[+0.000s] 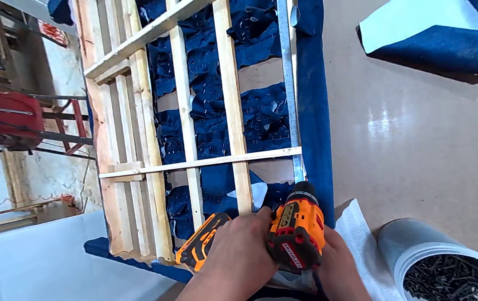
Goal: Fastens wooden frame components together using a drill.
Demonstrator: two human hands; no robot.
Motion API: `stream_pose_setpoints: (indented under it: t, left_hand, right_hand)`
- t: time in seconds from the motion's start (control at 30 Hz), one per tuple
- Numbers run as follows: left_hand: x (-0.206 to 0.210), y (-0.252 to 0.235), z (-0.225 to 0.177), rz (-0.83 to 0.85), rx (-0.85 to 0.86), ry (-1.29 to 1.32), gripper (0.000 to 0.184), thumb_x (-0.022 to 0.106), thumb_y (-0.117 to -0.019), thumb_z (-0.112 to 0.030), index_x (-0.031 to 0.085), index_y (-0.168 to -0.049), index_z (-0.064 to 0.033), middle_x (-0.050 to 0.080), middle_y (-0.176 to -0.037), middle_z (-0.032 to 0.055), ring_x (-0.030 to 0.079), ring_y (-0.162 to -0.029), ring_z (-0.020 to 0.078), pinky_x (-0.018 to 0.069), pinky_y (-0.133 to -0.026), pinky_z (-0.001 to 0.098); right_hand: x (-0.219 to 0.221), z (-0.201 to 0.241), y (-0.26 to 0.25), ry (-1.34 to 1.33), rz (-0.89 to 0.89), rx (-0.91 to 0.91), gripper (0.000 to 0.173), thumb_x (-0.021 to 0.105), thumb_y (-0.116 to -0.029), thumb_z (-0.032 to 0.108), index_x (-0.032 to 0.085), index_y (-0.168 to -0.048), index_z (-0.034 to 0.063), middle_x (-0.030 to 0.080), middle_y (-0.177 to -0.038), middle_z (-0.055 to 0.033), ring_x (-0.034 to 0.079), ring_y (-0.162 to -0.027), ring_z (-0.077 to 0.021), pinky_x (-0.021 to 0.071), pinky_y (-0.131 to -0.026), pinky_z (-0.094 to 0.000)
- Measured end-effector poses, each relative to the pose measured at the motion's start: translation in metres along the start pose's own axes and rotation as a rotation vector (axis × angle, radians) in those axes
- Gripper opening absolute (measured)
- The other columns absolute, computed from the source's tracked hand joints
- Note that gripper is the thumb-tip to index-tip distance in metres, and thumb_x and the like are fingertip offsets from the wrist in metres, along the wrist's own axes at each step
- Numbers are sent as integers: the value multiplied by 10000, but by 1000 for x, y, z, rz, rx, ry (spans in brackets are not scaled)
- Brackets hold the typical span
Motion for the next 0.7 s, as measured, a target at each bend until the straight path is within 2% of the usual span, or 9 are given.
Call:
stream_pose_setpoints:
  t: [0.13, 0.2, 0.23, 0.3, 0.37, 0.43, 0.5, 0.53, 0.7]
  left_hand:
    - [2, -2, -2, 76, -41, -16, 249, 757, -760, -397, 665, -927, -236, 661, -742, -56, 691, -745, 146, 558, -619, 432]
    - [3, -3, -4, 66, -32, -13, 284, 767, -756, -377, 694, -973, -210, 685, -766, -23, 709, -774, 185, 575, -649, 462]
    - [4, -4, -4, 74, -37, 3, 302, 774, -758, -363, 704, -1002, -198, 696, -781, -6, 714, -791, 203, 579, -666, 480]
    - [4, -4, -4, 114, -69, 21, 325, 790, -773, -354, 710, -1044, -192, 706, -811, 12, 713, -826, 219, 577, -704, 496]
    - [7, -5, -6, 147, -87, 9, 304, 786, -783, -363, 691, -1021, -199, 698, -808, 7, 705, -825, 218, 568, -703, 489]
    - [8, -7, -7, 203, -113, -2, 311, 775, -809, -382, 681, -1040, -196, 700, -841, 9, 703, -860, 215, 569, -735, 481]
    - [8, -9, -7, 235, -117, -12, 313, 753, -834, -397, 672, -1045, -181, 696, -862, 18, 700, -884, 217, 567, -751, 471]
    - [8, -10, -6, 233, -111, -12, 316, 750, -838, -401, 671, -1041, -172, 694, -859, 26, 702, -882, 224, 568, -746, 473]
    - [7, -14, -6, 151, -59, 16, 328, 770, -790, -409, 674, -993, -170, 680, -793, 26, 707, -813, 231, 561, -666, 466]
  right_hand:
    - [-60, 88, 37, 715, -58, -243, 330, 492, -1075, 406, 740, -1056, 189, 606, -695, 71, 537, -553, -66, 461, -487, -293]
    - [-85, 136, 17, 1033, -203, -276, 470, 463, -1004, 647, 735, -1022, 265, 593, -657, 72, 559, -542, -106, 467, -464, -370]
    - [-86, 155, -3, 1162, -232, -256, 581, 425, -968, 736, 730, -1050, 249, 620, -694, 31, 600, -597, -164, 483, -505, -451]
    - [-74, 169, -57, 1302, -117, -105, 831, 371, -885, 873, 714, -1183, 177, 718, -952, -93, 692, -910, -313, 527, -755, -631]
    - [-52, 158, -111, 1363, 97, 50, 1009, 327, -841, 929, 707, -1207, 68, 705, -1122, -199, 664, -1095, -393, 493, -909, -690]
    - [-39, 132, -149, 1323, 224, 169, 1012, 364, -840, 916, 711, -1083, -4, 694, -997, -204, 665, -950, -345, 506, -832, -618]
    - [-42, 109, -169, 1160, 292, 276, 898, 458, -865, 860, 709, -1097, 30, 713, -952, -136, 684, -867, -246, 559, -794, -498]
    - [-46, 100, -173, 1064, 317, 299, 820, 487, -882, 827, 697, -1086, 62, 690, -879, -90, 651, -766, -185, 544, -700, -409]
    - [-57, 81, -183, 742, 399, 191, 543, 603, -950, 599, 701, -1107, 88, 763, -923, -51, 739, -836, -141, 619, -755, -350]
Point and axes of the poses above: each hand's wrist, its own y-axis away from the middle knuckle, its own x-axis out of the palm, z = x × y, the point moved 6 cm from there along -y, towards the middle knuckle
